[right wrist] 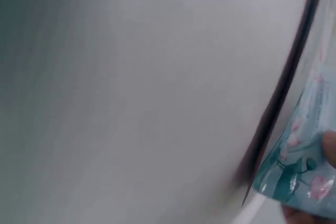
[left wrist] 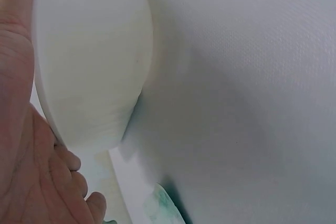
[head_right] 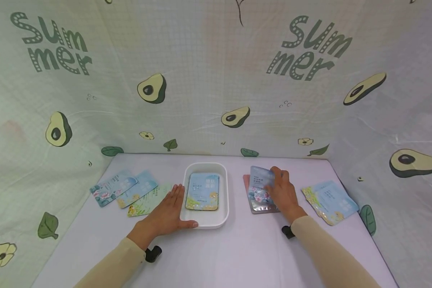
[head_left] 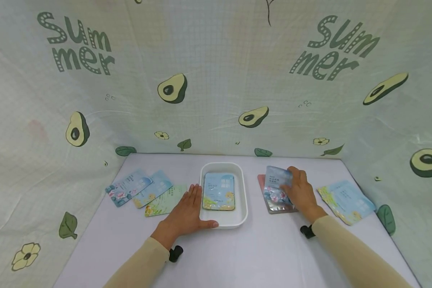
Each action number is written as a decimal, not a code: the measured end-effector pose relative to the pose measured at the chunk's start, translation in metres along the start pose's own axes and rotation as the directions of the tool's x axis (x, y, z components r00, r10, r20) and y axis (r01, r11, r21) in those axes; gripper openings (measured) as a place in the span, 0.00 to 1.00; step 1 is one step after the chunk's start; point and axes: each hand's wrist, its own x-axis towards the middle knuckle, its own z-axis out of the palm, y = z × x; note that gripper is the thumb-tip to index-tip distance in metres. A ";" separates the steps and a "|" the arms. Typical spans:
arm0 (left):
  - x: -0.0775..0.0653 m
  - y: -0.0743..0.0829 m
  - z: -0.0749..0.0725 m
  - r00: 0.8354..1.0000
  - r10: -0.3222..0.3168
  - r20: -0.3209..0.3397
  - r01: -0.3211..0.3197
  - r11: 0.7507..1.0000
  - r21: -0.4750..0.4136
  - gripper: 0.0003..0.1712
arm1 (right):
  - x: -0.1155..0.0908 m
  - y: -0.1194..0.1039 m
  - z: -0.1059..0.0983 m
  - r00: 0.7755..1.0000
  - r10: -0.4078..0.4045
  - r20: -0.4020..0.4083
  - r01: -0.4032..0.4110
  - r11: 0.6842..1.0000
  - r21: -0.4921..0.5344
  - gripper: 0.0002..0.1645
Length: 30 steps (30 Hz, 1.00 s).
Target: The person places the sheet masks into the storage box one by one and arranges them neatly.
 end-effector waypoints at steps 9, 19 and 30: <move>0.000 0.000 0.001 1.000 -0.013 0.007 0.013 1.000 0.002 0.79 | 0.006 -0.009 -0.002 0.999 0.042 -0.024 -0.037 0.981 0.189 0.39; 0.001 -0.001 0.001 1.000 -0.009 0.002 0.009 1.000 0.000 0.80 | 0.020 -0.029 -0.018 0.985 0.141 0.104 -0.167 0.935 0.313 0.29; 0.001 0.001 -0.001 1.000 -0.014 0.009 0.014 1.000 0.016 0.79 | 0.027 -0.049 -0.022 0.984 0.119 0.131 -0.156 0.934 0.321 0.29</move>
